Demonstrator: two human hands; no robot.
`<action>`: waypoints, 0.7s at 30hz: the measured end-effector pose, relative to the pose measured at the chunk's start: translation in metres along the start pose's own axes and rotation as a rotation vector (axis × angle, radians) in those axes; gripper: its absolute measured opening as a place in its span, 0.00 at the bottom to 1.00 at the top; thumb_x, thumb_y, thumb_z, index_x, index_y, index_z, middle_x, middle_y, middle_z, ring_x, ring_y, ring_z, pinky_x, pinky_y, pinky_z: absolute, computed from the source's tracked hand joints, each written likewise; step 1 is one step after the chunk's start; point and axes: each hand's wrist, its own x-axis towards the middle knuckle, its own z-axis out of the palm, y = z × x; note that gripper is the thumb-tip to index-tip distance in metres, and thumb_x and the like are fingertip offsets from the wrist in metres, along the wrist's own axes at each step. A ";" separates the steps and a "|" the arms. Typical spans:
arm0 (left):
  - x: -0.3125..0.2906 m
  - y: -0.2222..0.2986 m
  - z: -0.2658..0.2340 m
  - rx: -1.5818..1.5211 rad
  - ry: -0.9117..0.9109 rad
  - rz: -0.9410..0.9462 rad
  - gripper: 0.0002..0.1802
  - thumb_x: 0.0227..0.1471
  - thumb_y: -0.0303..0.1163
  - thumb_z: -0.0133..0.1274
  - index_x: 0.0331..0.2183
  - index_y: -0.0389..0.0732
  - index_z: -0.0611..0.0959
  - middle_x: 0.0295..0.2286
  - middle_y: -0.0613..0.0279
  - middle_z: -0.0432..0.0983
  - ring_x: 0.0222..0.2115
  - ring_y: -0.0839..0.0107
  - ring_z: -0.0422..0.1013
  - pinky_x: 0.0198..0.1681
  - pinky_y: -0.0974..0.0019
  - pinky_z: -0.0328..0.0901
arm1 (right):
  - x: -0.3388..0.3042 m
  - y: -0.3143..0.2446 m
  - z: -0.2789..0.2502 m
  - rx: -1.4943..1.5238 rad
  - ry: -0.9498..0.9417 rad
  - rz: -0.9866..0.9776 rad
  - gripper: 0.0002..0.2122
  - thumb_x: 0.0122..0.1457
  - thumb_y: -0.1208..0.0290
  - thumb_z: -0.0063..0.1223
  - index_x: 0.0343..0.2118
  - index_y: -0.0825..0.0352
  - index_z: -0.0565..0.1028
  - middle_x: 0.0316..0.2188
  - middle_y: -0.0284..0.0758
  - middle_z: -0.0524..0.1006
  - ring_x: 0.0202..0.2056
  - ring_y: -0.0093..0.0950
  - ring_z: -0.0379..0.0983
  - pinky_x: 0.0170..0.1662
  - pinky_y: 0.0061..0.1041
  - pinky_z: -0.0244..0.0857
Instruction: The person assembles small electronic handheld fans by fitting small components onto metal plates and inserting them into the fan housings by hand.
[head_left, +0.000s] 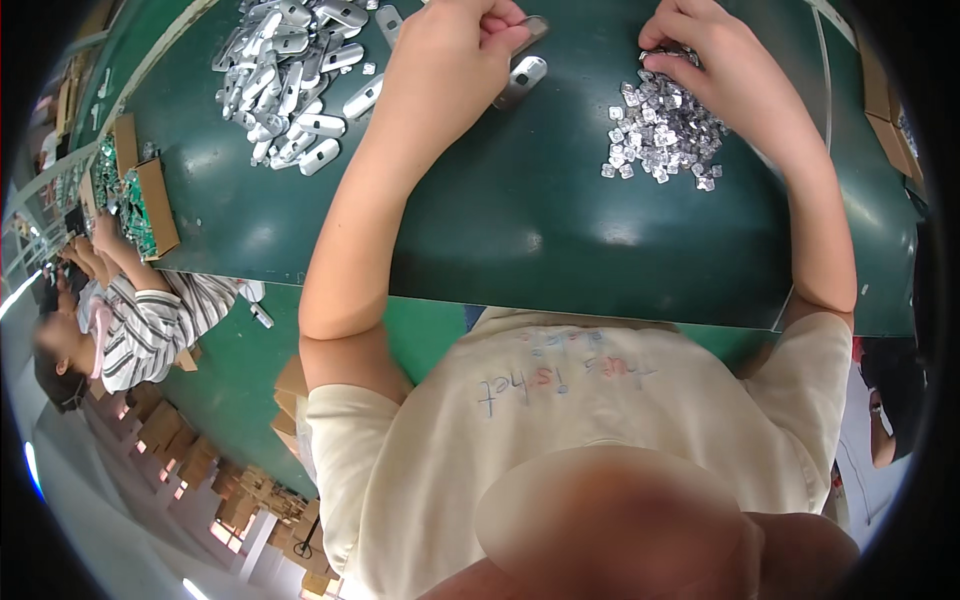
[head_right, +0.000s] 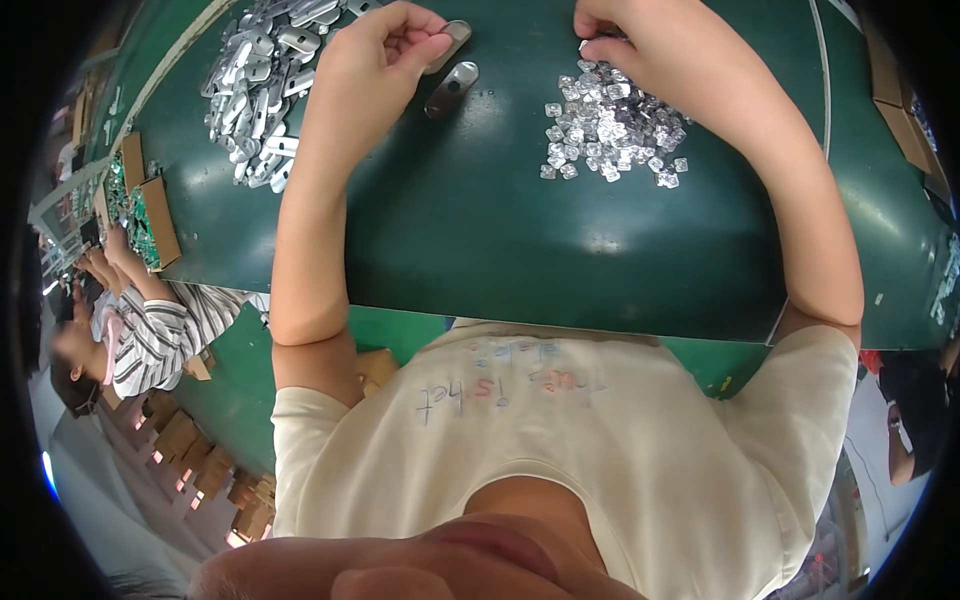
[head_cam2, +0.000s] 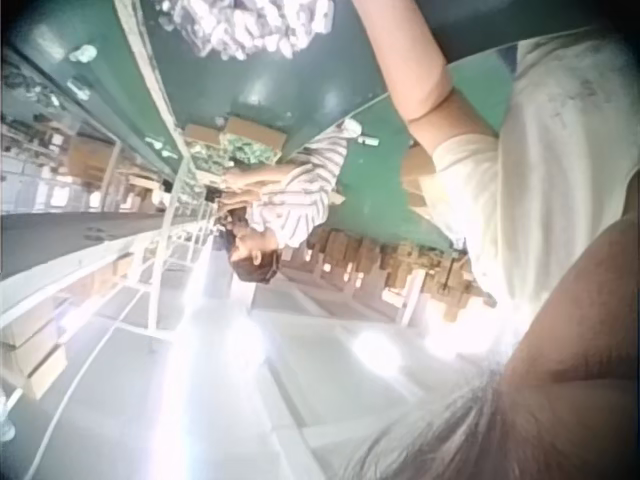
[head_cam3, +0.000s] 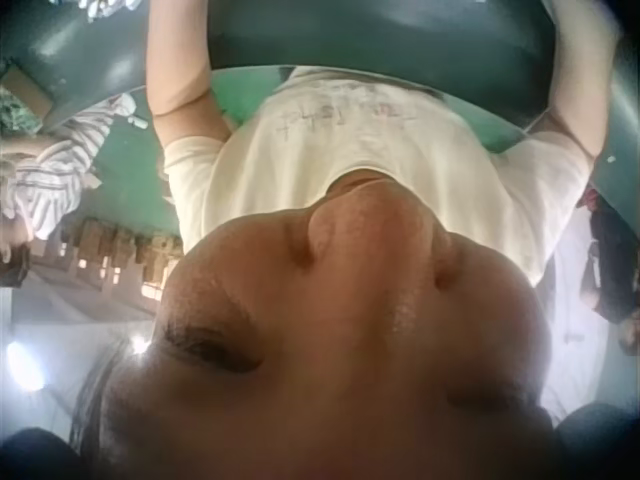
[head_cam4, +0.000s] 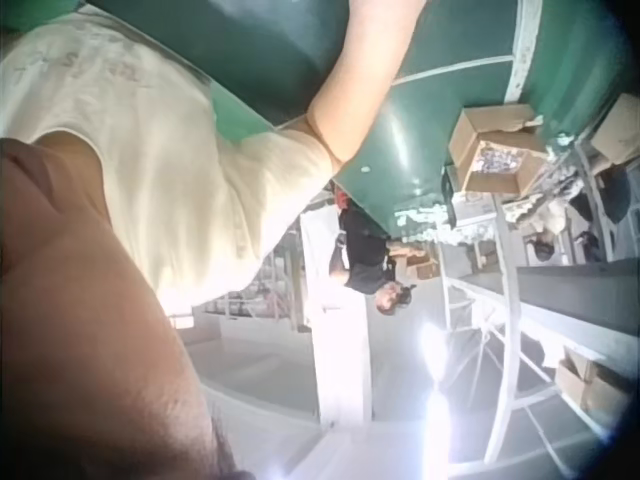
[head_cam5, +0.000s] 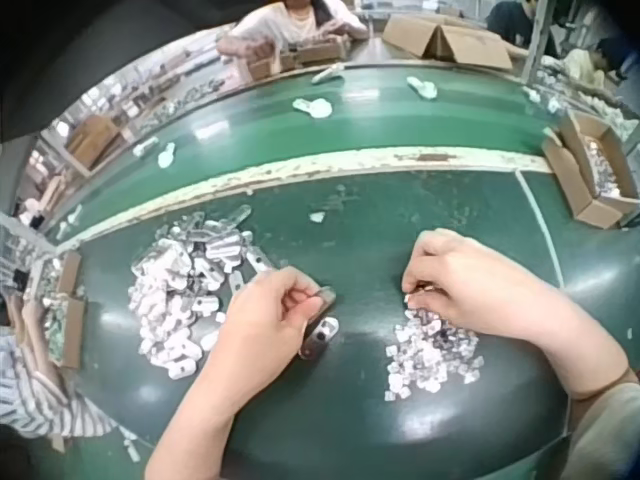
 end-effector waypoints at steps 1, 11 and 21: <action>-0.001 -0.001 0.001 -0.101 0.015 0.013 0.06 0.45 0.24 0.54 0.26 0.33 0.74 0.23 0.56 0.72 0.23 0.69 0.70 0.28 0.71 0.65 | 0.001 0.002 0.003 0.014 0.002 -0.014 0.05 0.45 0.76 0.54 0.26 0.69 0.72 0.29 0.39 0.70 0.36 0.38 0.67 0.40 0.30 0.62; -0.019 0.010 -0.002 -0.781 -0.190 0.040 0.10 0.54 0.20 0.43 0.40 0.34 0.69 0.27 0.61 0.71 0.24 0.79 0.68 0.26 0.79 0.63 | -0.006 -0.009 -0.005 0.953 0.036 0.292 0.03 0.51 0.80 0.52 0.25 0.70 0.69 0.29 0.37 0.74 0.30 0.23 0.72 0.33 0.18 0.66; -0.032 0.026 -0.014 -1.078 -0.240 -0.176 0.12 0.52 0.19 0.45 0.41 0.31 0.66 0.28 0.47 0.74 0.22 0.67 0.73 0.24 0.71 0.70 | -0.018 -0.019 0.002 1.204 0.262 0.198 0.08 0.50 0.84 0.54 0.34 0.76 0.72 0.27 0.38 0.75 0.26 0.19 0.72 0.29 0.15 0.67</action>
